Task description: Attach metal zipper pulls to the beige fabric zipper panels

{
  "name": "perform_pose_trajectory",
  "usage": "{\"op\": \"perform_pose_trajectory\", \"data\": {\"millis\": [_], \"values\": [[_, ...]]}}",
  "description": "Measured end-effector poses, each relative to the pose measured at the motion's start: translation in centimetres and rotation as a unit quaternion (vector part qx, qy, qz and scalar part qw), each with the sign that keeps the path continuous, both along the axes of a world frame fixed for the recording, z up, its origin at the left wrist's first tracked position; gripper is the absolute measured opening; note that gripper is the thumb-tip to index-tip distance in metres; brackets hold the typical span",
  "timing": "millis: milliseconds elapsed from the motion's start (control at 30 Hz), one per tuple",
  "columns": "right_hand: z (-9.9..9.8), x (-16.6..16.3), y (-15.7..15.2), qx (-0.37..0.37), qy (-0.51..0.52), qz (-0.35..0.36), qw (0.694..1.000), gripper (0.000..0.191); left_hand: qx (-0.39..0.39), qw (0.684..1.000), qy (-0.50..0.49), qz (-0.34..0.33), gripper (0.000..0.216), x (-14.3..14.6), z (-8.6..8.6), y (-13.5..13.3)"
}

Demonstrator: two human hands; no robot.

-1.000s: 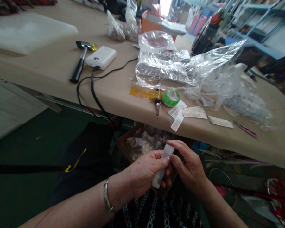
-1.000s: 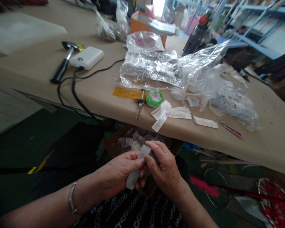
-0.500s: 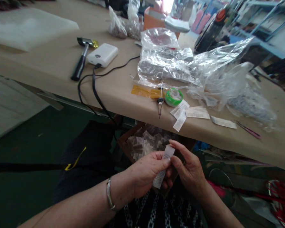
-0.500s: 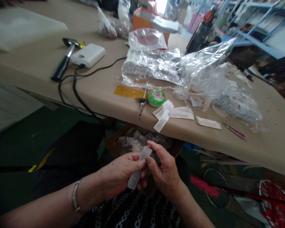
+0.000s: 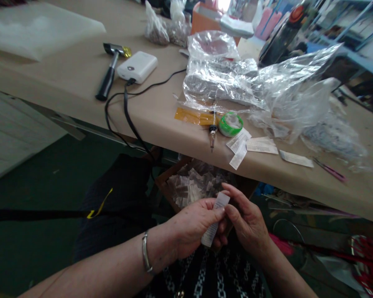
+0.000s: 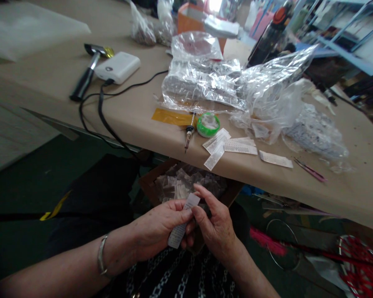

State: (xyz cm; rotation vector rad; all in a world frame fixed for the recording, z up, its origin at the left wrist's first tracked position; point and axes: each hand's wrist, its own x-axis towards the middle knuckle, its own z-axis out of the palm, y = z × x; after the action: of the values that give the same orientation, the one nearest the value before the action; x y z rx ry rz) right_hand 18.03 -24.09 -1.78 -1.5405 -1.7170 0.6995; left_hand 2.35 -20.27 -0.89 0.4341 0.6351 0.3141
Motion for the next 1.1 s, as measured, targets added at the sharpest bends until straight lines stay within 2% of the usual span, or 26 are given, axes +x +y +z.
{"op": "perform_pose_trajectory", "data": {"millis": [167, 367, 467, 667, 767, 900, 1000, 1100], "values": [[0.1, 0.0, 0.2, 0.005, -0.012, 0.011, 1.000, 0.033, 0.008, 1.000, -0.006, 0.003, 0.025, 0.0, -0.1, -0.1], [0.2, -0.1, 0.1, -0.023, 0.000, 0.013, 1.000, 0.033, 0.013, 1.000, 0.004, -0.007, 0.027, 0.0, -0.6, -0.1], [0.2, 0.0, 0.1, -0.038, 0.017, -0.008, 0.999, 0.035, 0.019, 1.000, -0.011, -0.001, 0.029, 0.0, -0.7, -0.1], [0.5, -0.3, 0.6, -0.135, 0.088, -0.003, 0.987, 0.039, 0.040, 0.999, 0.009, 0.010, 0.029, -0.1, -0.6, 0.1], [0.7, -0.9, 1.4, -0.136, 0.200, -0.039, 0.969, 0.032, 0.055, 0.998, 0.010, 0.026, 0.030, -0.2, -0.6, 0.2], [0.3, -1.3, 2.6, -0.203, 0.337, -0.064, 0.917, 0.018, 0.076, 0.994, 0.037, 0.069, 0.023, -0.3, -0.4, 0.5], [-0.3, -1.5, 3.3, -0.231, 0.370, -0.057, 0.898, 0.019, 0.100, 0.990, 0.041, 0.085, 0.025, -0.4, -0.3, 0.7], [-0.4, -1.7, 3.9, -0.234, 0.363, -0.053, 0.900, 0.020, 0.123, 0.987, 0.050, 0.092, 0.028, -0.6, -0.4, 0.9]]}}
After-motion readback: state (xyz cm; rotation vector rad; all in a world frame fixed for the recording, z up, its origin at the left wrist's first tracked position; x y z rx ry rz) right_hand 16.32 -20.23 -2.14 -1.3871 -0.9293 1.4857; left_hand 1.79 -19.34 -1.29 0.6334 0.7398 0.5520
